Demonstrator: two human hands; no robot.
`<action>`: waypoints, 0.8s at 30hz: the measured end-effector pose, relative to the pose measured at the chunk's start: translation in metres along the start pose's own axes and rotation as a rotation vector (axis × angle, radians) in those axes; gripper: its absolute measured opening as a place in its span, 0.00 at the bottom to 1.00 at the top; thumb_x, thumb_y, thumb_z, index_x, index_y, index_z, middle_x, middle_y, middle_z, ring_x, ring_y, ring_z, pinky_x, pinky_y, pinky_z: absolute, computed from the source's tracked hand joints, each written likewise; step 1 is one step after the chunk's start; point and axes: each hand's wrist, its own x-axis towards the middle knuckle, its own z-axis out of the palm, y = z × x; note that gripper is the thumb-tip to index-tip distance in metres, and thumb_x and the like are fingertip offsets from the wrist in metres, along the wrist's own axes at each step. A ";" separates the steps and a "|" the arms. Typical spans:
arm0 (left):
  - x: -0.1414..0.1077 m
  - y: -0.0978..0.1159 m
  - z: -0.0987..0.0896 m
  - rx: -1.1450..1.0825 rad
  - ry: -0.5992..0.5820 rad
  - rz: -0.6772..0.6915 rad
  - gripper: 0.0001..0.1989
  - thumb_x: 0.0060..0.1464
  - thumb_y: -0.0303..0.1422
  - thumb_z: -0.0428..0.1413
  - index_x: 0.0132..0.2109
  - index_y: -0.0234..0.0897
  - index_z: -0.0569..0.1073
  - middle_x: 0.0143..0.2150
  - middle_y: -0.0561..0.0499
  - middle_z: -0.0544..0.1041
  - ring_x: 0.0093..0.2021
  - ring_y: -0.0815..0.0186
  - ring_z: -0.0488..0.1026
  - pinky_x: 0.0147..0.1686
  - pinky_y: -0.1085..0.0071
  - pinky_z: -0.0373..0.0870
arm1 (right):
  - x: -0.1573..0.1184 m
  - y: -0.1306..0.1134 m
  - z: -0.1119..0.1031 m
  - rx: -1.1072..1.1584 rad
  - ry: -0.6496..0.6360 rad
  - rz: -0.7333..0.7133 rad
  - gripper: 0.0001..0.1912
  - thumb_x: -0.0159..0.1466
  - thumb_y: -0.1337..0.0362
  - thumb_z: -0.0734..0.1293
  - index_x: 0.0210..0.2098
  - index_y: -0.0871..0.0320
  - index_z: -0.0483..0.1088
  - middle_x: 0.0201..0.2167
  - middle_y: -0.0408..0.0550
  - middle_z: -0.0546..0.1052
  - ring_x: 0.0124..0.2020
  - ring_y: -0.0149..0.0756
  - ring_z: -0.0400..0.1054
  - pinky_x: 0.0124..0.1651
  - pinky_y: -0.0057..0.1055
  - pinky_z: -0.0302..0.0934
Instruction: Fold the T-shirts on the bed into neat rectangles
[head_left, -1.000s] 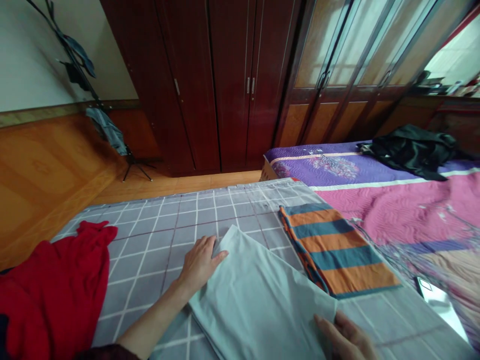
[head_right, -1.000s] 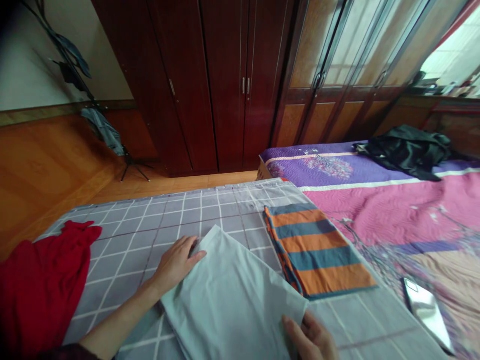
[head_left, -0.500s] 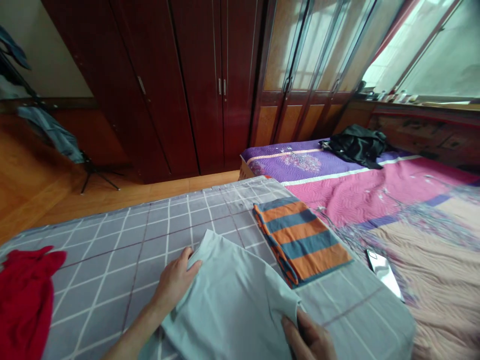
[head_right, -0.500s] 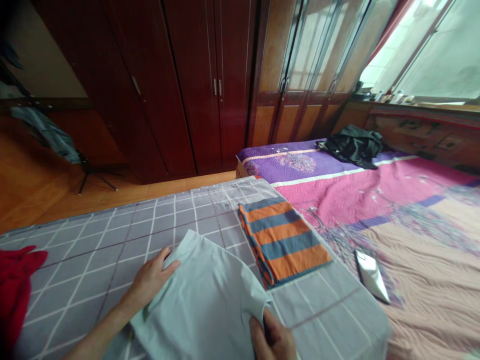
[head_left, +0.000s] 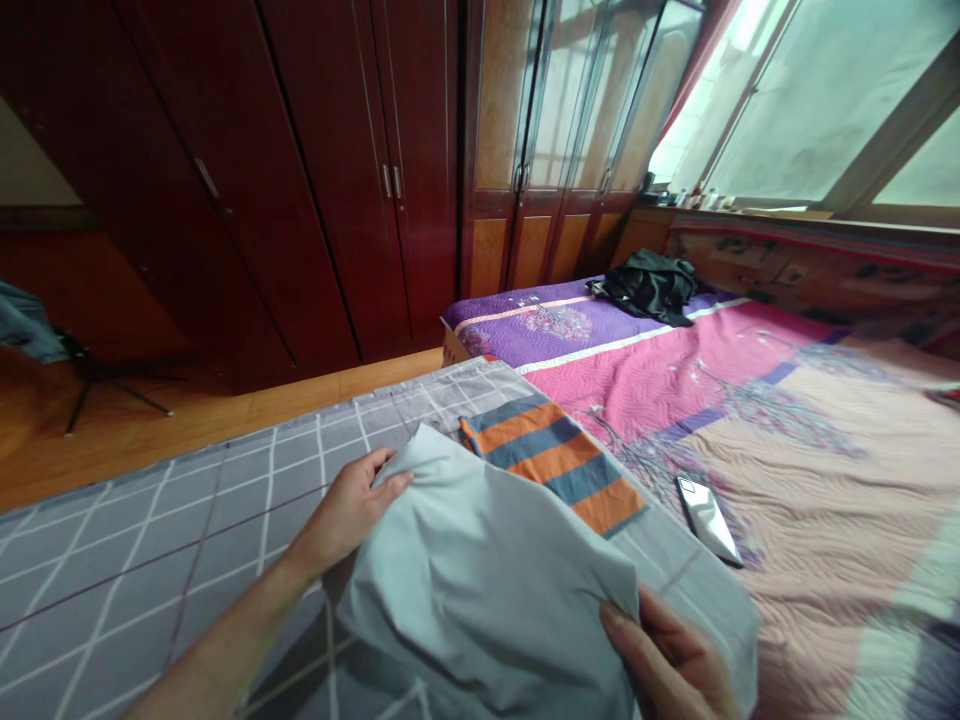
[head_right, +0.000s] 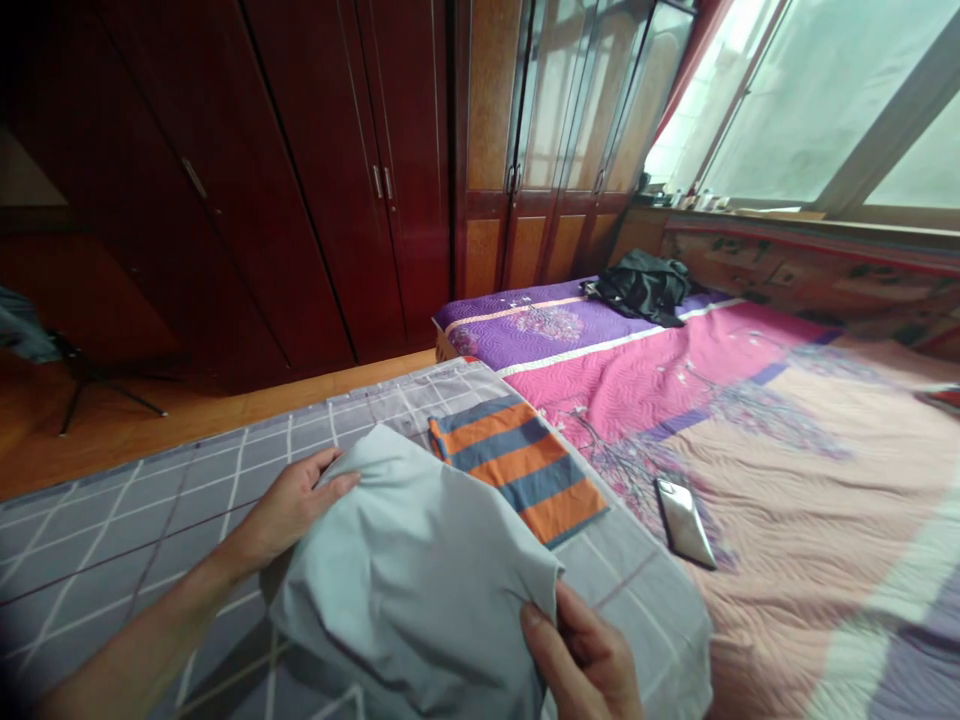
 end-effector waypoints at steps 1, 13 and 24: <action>0.012 0.013 0.001 0.008 0.003 0.053 0.17 0.54 0.41 0.54 0.45 0.32 0.71 0.41 0.48 0.76 0.41 0.60 0.73 0.40 0.69 0.67 | 0.002 -0.008 -0.004 0.001 0.028 -0.027 0.21 0.49 0.53 0.74 0.39 0.56 0.77 0.37 0.52 0.79 0.41 0.51 0.72 0.41 0.39 0.67; 0.187 0.058 0.071 0.482 -0.038 0.259 0.16 0.54 0.35 0.54 0.47 0.29 0.70 0.44 0.42 0.75 0.46 0.57 0.71 0.45 0.66 0.66 | 0.083 -0.011 -0.034 0.077 0.230 -0.164 0.17 0.48 0.58 0.74 0.34 0.59 0.70 0.23 0.40 0.74 0.19 0.29 0.64 0.19 0.25 0.58; 0.064 0.002 0.122 0.602 -0.384 0.615 0.30 0.50 0.47 0.59 0.56 0.39 0.67 0.59 0.43 0.66 0.59 0.57 0.62 0.60 0.61 0.55 | 0.114 -0.005 -0.062 0.060 0.171 0.115 0.16 0.52 0.53 0.72 0.24 0.52 0.61 0.16 0.38 0.63 0.17 0.32 0.66 0.19 0.29 0.60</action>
